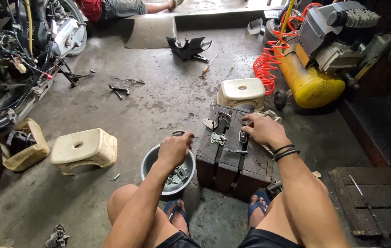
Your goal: The person sits on the floor and cleans a small metal part with a cloth. They then pick up a metal plate and a bolt, fit the bolt into the plate, and place the assembly into a metal bowl.
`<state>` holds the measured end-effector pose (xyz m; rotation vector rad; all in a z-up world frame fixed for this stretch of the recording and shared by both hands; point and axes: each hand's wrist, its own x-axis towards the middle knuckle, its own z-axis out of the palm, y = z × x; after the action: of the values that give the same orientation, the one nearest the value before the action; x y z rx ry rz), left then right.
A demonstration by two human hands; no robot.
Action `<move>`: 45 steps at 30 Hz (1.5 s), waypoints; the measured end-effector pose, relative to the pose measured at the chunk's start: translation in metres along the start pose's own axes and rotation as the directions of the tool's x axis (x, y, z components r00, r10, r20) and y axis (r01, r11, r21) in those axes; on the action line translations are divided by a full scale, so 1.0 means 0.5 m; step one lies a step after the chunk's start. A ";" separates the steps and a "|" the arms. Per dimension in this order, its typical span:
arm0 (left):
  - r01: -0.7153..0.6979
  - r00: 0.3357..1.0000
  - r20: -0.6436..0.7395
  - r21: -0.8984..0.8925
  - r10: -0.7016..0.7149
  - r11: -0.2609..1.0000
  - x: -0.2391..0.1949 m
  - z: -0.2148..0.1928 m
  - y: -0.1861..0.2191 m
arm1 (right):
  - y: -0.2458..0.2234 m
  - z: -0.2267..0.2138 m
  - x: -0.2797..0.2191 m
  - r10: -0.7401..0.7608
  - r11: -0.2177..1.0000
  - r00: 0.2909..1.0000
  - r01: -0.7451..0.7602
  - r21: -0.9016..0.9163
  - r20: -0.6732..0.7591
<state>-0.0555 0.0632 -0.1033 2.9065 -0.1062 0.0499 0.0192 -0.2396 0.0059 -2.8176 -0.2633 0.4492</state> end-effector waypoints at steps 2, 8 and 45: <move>-0.011 0.995 0.098 0.054 0.005 0.998 -0.005 0.003 -0.004 | 0.000 0.002 0.001 0.001 1.000 1.000 -0.001 0.003 0.004; -0.010 0.965 0.260 -0.045 0.022 0.999 -0.030 -0.064 0.022 | 0.003 0.002 0.006 0.018 1.000 1.000 -0.018 0.005 0.008; 0.060 0.961 0.277 -0.129 -0.022 0.990 -0.079 -0.116 -0.045 | -0.133 0.069 0.000 -0.344 0.939 0.939 0.344 -0.019 0.001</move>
<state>-0.0945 0.1011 -0.0535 2.7596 -0.0915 -0.3564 -0.0011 -0.1687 -0.0057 -2.7089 -0.7481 0.3631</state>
